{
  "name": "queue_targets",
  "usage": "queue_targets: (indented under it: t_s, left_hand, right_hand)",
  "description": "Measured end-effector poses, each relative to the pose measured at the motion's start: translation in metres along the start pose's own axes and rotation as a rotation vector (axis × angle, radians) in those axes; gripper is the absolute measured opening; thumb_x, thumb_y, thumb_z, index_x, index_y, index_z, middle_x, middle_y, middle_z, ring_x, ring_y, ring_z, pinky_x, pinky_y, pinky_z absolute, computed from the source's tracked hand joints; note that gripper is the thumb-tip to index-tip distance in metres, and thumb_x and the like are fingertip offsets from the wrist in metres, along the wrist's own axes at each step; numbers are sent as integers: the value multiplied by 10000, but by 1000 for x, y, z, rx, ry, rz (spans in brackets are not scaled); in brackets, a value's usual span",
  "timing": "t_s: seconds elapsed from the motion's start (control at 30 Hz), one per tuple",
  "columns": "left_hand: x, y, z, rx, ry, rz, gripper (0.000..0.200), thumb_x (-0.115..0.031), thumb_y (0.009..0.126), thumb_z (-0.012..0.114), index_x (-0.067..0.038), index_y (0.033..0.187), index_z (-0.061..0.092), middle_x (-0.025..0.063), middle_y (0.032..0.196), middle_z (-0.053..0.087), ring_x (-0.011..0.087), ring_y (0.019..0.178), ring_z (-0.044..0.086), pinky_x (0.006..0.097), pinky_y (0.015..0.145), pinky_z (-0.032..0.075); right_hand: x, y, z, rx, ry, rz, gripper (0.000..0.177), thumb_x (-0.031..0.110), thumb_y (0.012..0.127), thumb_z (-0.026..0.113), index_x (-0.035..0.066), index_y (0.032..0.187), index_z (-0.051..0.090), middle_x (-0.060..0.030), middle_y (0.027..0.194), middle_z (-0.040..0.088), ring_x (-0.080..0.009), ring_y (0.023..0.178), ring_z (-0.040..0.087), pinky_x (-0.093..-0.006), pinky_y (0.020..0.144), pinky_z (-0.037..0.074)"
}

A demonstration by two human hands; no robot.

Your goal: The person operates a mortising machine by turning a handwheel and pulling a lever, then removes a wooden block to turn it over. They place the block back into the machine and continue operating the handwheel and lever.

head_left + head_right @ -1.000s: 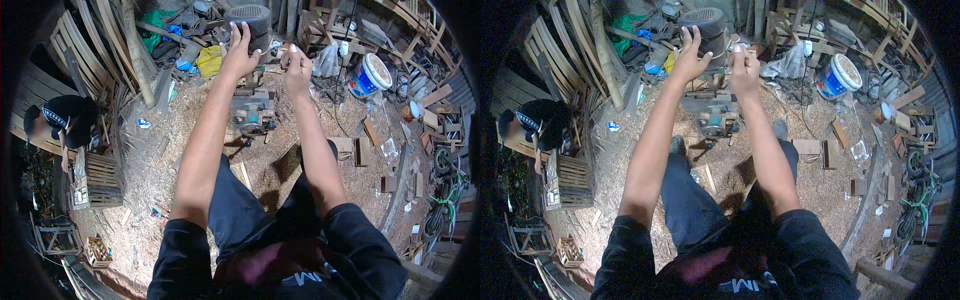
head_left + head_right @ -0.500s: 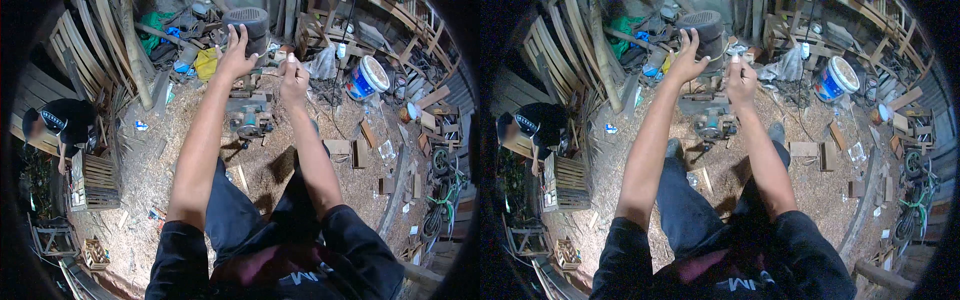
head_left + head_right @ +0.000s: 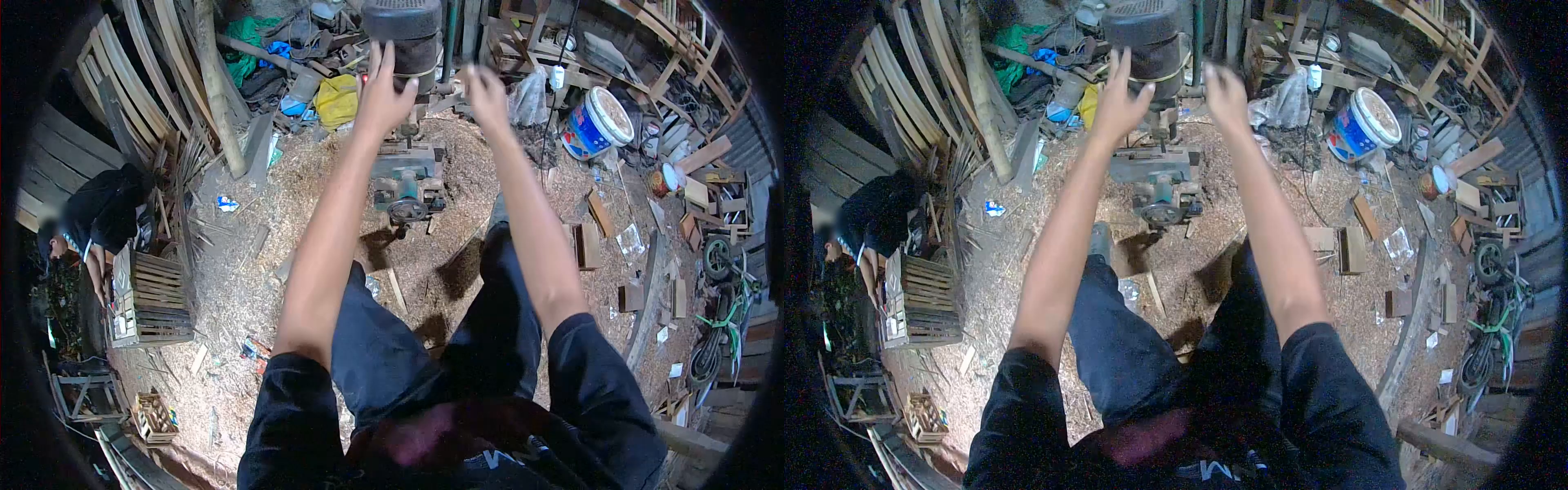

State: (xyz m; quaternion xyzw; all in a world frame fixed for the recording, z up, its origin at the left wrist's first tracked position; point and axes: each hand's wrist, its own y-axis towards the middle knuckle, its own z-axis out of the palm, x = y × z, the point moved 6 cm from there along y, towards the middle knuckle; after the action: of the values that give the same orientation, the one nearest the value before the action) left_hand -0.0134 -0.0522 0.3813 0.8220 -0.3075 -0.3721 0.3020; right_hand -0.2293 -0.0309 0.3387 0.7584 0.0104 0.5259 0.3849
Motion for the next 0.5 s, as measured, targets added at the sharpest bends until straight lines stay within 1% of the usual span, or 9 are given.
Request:
queue_targets:
  t_s: [0.03,0.1,0.13,0.17,0.23,0.3,0.37,0.43,0.5]
  left_hand:
    - [13,-26,7,-70,6,48,712,-328,861,611,-79,1462,319,277,1492,286,438,1321,379,431,1076,342]
    - [57,-94,36,170,-67,-235,681,-303,848,605,-27,1420,359,237,1471,350,384,1342,374,507,1085,306]
    - [73,-133,47,255,-35,-281,636,-313,853,603,-29,1387,407,242,1374,467,392,1258,466,451,1034,387]
    - [97,-177,63,433,-49,-440,685,-335,852,611,-26,1412,364,260,1357,473,399,1230,488,457,1014,406]
    - [143,-263,104,730,-60,-715,909,-430,819,648,-19,1485,187,306,1359,447,414,1184,526,453,985,441]
    - [119,-283,111,902,163,-783,1052,-491,773,678,-16,1503,88,312,1384,418,409,1182,532,460,994,441]
    - [121,-306,129,793,170,-819,1132,-533,735,697,-14,1505,49,286,1404,408,394,1177,542,475,985,450]
    - [108,-323,128,900,282,-860,1142,-454,783,673,-30,1490,-119,252,1228,576,367,1085,611,477,918,491]
    - [129,-348,149,870,286,-932,872,-346,831,623,13,1481,166,227,1086,656,359,999,653,456,861,524]
  right_hand:
    - [-46,-26,5,62,-37,25,409,387,973,529,-3,988,651,-22,750,617,-114,677,538,-285,618,441]
    - [-126,-103,6,200,-81,478,440,431,915,595,2,983,664,-60,759,639,-147,688,575,-312,609,453]
    - [-173,-150,8,251,-270,530,449,421,900,600,-12,1008,659,-123,816,659,-215,761,613,-343,681,475]
    - [-212,-190,12,307,-461,576,462,410,886,605,-26,1033,654,-185,873,679,-284,834,651,-375,752,498]
    - [-138,-212,34,732,-409,813,455,373,871,590,-29,1079,643,-273,1012,661,-400,999,632,-411,899,476]
    - [-161,-225,54,748,-564,675,428,354,869,585,-16,1075,650,-274,1037,652,-410,1007,622,-423,901,480]
    - [-167,-217,70,774,-633,555,416,347,866,587,-7,1075,653,-270,1053,647,-414,1012,616,-437,897,483]
    - [-153,-212,78,805,-611,500,419,352,861,595,-1,1079,652,-261,1060,647,-413,1015,613,-452,889,485]
    - [-139,-207,88,766,-596,419,415,345,852,610,-11,1062,654,-284,1036,639,-419,993,618,-456,872,489]
